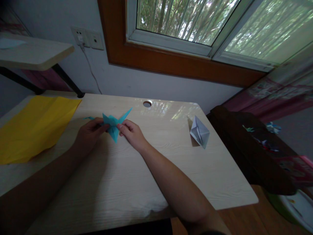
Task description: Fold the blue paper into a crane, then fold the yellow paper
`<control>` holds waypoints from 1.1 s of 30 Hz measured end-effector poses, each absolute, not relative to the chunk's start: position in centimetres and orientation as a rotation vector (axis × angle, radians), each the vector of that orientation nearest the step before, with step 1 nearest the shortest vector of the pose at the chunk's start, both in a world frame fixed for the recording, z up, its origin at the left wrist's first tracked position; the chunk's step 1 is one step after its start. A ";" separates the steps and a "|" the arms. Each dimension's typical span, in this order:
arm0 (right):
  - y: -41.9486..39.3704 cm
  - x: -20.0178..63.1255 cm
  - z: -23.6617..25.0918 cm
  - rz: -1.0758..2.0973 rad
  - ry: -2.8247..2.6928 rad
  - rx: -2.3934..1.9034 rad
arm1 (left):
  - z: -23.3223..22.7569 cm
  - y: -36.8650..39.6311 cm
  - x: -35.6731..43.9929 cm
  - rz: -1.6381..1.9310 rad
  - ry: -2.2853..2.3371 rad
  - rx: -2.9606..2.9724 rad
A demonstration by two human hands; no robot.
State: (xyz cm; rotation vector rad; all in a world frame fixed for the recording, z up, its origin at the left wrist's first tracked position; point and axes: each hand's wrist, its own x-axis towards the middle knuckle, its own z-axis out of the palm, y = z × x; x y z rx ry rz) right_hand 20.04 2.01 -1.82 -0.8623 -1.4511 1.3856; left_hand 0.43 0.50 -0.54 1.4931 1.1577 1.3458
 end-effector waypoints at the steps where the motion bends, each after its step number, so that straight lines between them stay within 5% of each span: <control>1: 2.0 20.0 -1.9 1.386 -1.452 -0.862 | -0.7 0.5 0.4 1.348 1.171 1.490; 33: 2.5 20.0 -2.2 1.149 -1.395 -0.845 | -1.5 0.4 0.4 1.536 1.069 2.088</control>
